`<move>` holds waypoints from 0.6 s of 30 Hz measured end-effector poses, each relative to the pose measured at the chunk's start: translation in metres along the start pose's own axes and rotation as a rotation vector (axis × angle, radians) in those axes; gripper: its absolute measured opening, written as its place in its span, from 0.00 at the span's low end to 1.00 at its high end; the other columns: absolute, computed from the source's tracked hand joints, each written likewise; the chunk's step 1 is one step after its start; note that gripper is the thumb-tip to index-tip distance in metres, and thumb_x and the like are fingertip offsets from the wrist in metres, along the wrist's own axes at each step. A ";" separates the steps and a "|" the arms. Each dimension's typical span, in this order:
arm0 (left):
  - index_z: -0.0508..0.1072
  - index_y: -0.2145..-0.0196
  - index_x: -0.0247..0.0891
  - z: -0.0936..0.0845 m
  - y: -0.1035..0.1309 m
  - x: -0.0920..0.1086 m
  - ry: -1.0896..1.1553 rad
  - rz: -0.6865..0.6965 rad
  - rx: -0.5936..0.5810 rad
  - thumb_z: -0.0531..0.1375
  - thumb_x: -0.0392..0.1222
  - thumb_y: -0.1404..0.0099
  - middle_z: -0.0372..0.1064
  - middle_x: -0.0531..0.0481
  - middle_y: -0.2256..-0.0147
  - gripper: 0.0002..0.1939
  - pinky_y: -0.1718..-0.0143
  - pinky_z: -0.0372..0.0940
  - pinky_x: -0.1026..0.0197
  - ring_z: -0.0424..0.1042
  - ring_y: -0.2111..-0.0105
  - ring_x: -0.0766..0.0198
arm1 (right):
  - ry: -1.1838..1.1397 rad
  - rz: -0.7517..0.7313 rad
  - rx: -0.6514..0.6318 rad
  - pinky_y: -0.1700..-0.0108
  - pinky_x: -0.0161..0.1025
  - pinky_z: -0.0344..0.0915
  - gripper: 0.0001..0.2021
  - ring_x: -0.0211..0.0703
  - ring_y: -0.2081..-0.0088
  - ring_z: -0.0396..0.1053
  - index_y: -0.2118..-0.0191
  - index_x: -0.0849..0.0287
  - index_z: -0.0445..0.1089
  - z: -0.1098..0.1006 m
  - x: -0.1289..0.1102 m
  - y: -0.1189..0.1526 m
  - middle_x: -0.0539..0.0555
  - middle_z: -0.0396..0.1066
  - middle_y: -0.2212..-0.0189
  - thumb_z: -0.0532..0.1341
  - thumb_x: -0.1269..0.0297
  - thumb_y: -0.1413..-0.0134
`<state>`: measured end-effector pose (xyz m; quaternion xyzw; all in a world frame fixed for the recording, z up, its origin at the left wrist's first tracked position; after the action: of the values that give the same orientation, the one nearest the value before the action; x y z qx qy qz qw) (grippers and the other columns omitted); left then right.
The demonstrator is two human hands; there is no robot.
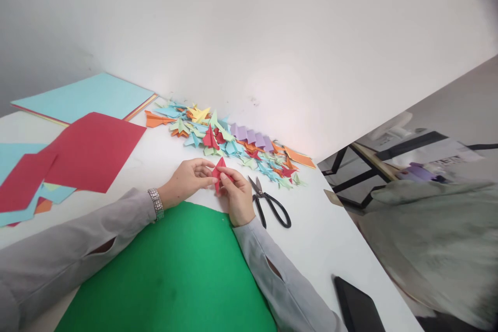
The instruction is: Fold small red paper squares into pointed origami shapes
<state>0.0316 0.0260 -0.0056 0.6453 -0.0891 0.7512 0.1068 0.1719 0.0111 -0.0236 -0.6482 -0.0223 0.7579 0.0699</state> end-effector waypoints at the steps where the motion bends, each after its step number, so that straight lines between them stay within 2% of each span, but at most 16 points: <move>1: 0.70 0.60 0.31 0.000 0.000 0.000 0.001 -0.008 -0.002 0.67 0.34 0.52 0.71 0.52 0.75 0.20 0.71 0.67 0.61 0.70 0.76 0.68 | -0.015 0.005 -0.005 0.80 0.33 0.59 0.11 0.33 0.83 0.62 0.65 0.58 0.74 0.000 0.000 0.000 0.48 0.71 0.79 0.66 0.60 0.56; 5: 0.70 0.60 0.31 0.001 0.001 0.001 0.014 -0.014 -0.008 0.68 0.33 0.53 0.72 0.52 0.75 0.21 0.69 0.68 0.60 0.71 0.75 0.67 | 0.005 -0.005 -0.010 0.80 0.33 0.57 0.11 0.33 0.84 0.61 0.64 0.58 0.73 0.000 -0.001 0.000 0.46 0.68 0.82 0.66 0.61 0.56; 11: 0.70 0.61 0.31 0.000 -0.001 0.000 0.022 0.002 -0.015 0.67 0.27 0.56 0.73 0.52 0.75 0.21 0.68 0.68 0.60 0.72 0.75 0.66 | 0.067 -0.025 -0.002 0.80 0.33 0.57 0.11 0.33 0.84 0.61 0.64 0.58 0.73 0.000 0.001 0.001 0.46 0.69 0.82 0.66 0.60 0.56; 18: 0.70 0.62 0.32 -0.001 0.000 0.002 0.009 0.050 -0.030 0.67 0.29 0.56 0.73 0.53 0.78 0.20 0.68 0.68 0.59 0.71 0.77 0.66 | 0.010 0.027 -0.017 0.78 0.34 0.57 0.11 0.34 0.84 0.61 0.66 0.59 0.74 0.000 0.001 0.001 0.46 0.67 0.85 0.67 0.61 0.57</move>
<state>0.0305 0.0259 -0.0041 0.6376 -0.1162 0.7552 0.0980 0.1714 0.0104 -0.0245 -0.6528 -0.0194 0.7553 0.0542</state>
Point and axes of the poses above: each hand's wrist, its own y-axis away from the middle knuckle, its own z-axis out of the palm, x = y × z, the point moved 2 cm from there along -y, towards the middle knuckle
